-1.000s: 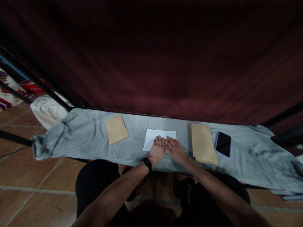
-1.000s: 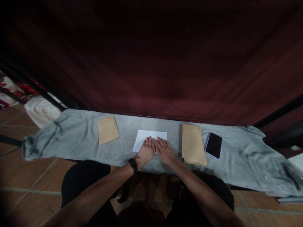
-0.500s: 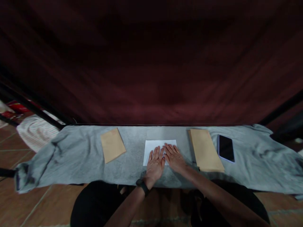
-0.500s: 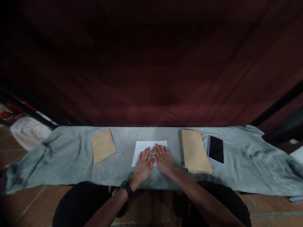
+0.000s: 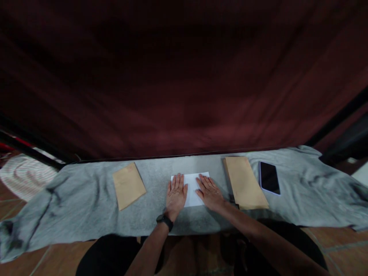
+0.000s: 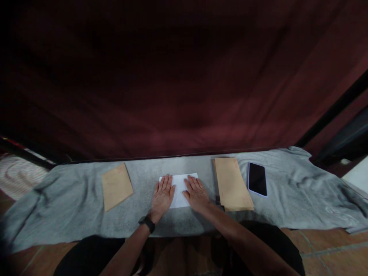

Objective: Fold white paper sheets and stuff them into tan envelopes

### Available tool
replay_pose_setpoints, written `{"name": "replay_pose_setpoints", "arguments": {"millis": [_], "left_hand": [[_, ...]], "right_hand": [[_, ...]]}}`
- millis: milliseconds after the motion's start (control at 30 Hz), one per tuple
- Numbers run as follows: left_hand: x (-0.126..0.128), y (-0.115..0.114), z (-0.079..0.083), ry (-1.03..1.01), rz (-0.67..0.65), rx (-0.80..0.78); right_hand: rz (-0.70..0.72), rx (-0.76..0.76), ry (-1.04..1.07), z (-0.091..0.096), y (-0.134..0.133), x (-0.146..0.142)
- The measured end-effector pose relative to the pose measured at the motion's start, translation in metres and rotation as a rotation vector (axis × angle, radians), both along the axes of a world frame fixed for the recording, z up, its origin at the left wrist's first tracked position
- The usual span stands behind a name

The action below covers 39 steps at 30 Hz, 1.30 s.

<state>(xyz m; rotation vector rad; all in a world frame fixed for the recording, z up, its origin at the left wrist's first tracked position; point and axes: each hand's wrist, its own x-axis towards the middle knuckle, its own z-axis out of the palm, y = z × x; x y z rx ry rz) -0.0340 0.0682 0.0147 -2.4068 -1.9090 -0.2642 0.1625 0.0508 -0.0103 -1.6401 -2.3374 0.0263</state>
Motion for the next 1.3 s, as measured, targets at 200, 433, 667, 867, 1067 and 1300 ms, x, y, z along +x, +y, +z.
{"name": "replay_pose_setpoints", "arguments": {"millis": [200, 433, 667, 867, 1067, 1300], "left_hand": [[-0.033, -0.015, -0.008, -0.007, 0.045, 0.089], [-0.038, -0.036, -0.020, -0.058, 0.081, 0.152], [-0.030, -0.047, -0.012, -0.071, 0.085, 0.156], [-0.037, -0.051, -0.012, -0.070, 0.091, 0.167], [-0.029, -0.056, -0.006, -0.076, 0.144, 0.166], [0.027, -0.068, -0.006, -0.065, -0.075, 0.149]], "right_hand": [[-0.099, -0.032, 0.032, 0.003, 0.002, 0.009], [0.080, -0.018, 0.122, 0.017, -0.015, -0.001], [0.200, -0.052, 0.147, 0.012, -0.033, -0.012], [0.060, -0.081, 0.107, 0.009, -0.016, 0.011], [-0.156, -0.196, 0.113, 0.024, 0.002, 0.032], [-0.329, -0.368, 0.280, 0.046, 0.021, 0.039]]}}
